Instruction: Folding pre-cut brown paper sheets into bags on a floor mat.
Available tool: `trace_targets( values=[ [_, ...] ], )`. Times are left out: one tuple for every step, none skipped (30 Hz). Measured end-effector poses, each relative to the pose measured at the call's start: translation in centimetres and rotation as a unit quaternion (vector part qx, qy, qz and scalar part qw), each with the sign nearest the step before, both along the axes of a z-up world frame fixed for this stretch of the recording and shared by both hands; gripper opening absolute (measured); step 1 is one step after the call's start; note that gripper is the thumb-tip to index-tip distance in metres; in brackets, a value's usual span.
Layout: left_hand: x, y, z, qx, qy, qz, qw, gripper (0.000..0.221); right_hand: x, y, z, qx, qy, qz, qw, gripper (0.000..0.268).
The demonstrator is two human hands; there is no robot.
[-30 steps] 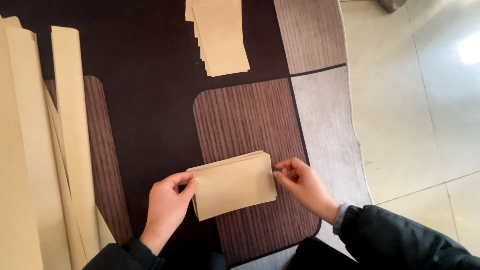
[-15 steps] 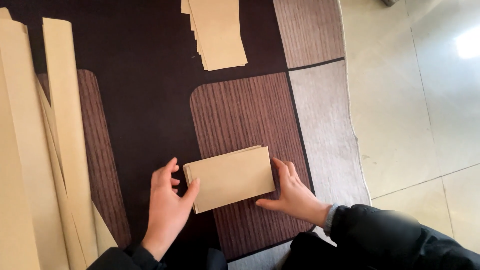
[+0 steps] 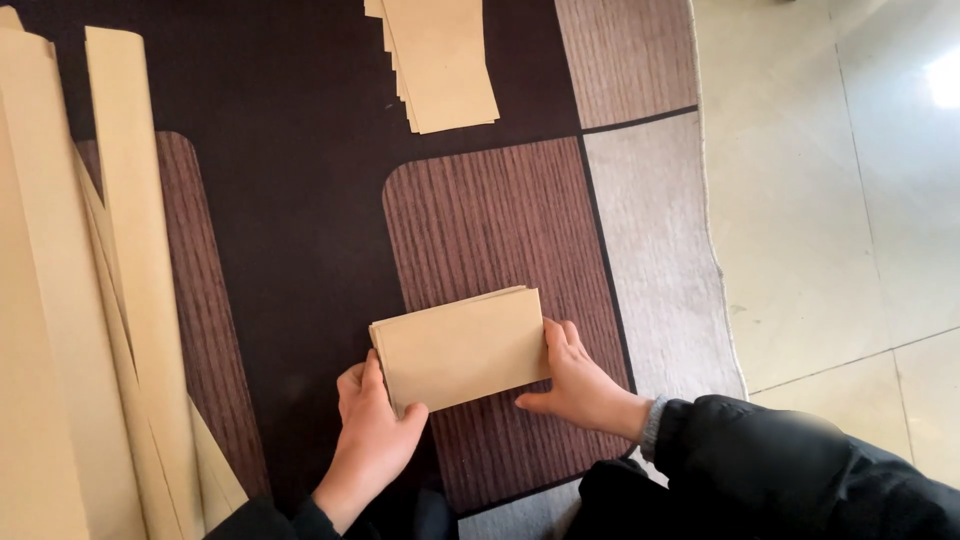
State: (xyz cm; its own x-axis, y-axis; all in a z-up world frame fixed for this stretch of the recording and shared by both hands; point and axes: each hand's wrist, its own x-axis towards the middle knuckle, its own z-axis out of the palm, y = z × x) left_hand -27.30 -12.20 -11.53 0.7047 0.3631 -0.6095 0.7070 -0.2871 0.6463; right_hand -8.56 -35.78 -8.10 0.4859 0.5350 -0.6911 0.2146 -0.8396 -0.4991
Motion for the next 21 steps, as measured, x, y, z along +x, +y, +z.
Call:
trace_targets(
  values=[
    [0.0,-0.1,-0.1,-0.01,0.007,-0.006,1.0,0.094,-0.1,0.0,-0.1,-0.004,-0.003,0.006,1.0,0.112],
    [0.0,-0.2,-0.2,-0.02,0.015,-0.013,1.0,0.098,-0.1,-0.1,-0.3,-0.008,-0.007,0.012,1.0,0.112],
    [0.2,-0.1,0.1,-0.02,0.015,-0.013,1.0,0.098,-0.1,0.0,-0.3,-0.008,-0.006,0.012,1.0,0.112],
    [0.5,0.1,0.4,-0.027,0.024,-0.027,0.999,0.098,0.0,0.0,-0.2,-0.011,-0.006,0.015,1.0,0.113],
    [0.7,0.2,0.8,-0.033,0.033,-0.04,0.998,0.097,0.0,0.0,-0.2,-0.013,-0.005,0.017,1.0,0.113],
    [0.4,0.1,0.4,-0.033,0.033,-0.04,0.998,0.097,0.0,0.2,-0.1,-0.013,-0.005,0.017,1.0,0.113],
    [0.2,-0.1,0.0,-0.023,0.033,-0.04,0.998,0.099,0.0,0.3,0.0,-0.014,-0.006,0.021,1.0,0.114],
    [0.1,-0.3,-0.4,-0.012,0.032,-0.041,0.999,0.1,0.1,0.3,0.1,-0.016,-0.006,0.026,1.0,0.115],
    [0.0,-0.4,-0.7,-0.012,0.032,-0.041,0.999,0.1,0.1,0.3,0.0,-0.016,-0.006,0.025,1.0,0.115],
    [-0.1,-0.5,-1.0,-0.005,0.028,-0.04,0.999,0.101,0.1,0.3,-0.2,-0.016,-0.008,0.029,0.999,0.118],
    [-0.2,-0.7,-1.2,0.002,0.025,-0.039,0.999,0.102,0.1,0.2,-0.3,-0.016,-0.01,0.033,0.999,0.12],
    [-0.1,-0.6,-1.0,0.002,0.025,-0.04,0.999,0.102,0.1,0.4,-0.1,-0.016,-0.009,0.033,0.999,0.12],
    [0.0,-0.6,-0.8,-0.002,0.025,-0.039,0.999,0.102,0.1,0.6,0.1,-0.025,-0.006,0.033,0.999,0.12],
    [0.1,-0.6,-0.5,-0.006,0.025,-0.038,0.999,0.101,0.2,0.7,0.2,-0.034,-0.003,0.033,0.999,0.121],
    [0.2,-0.5,-0.4,-0.006,0.025,-0.038,0.999,0.101,0.2,0.9,0.3,-0.033,-0.003,0.033,0.999,0.121],
    [0.4,-0.4,-0.3,-0.01,0.031,-0.042,0.999,0.101,0.2,1.0,0.4,-0.038,-0.001,0.033,0.999,0.12],
    [0.5,-0.4,-0.2,-0.014,0.038,-0.046,0.998,0.1,0.1,1.0,0.5,-0.043,0.002,0.033,0.999,0.12],
    [0.6,-0.3,0.0,-0.014,0.039,-0.046,0.998,0.1,0.1,1.2,0.7,-0.044,0.003,0.032,0.999,0.12],
    [0.8,-0.3,0.1,-0.016,0.042,-0.042,0.998,0.099,0.1,1.4,0.8,-0.047,0.004,0.034,0.998,0.12],
    [1.0,-0.2,0.2,-0.018,0.045,-0.039,0.998,0.097,0.2,1.6,0.9,-0.051,0.005,0.036,0.998,0.119],
    [0.9,-0.3,0.1,-0.018,0.045,-0.039,0.998,0.097,0.1,1.5,0.8,-0.051,0.005,0.036,0.998,0.119]
  ],
)
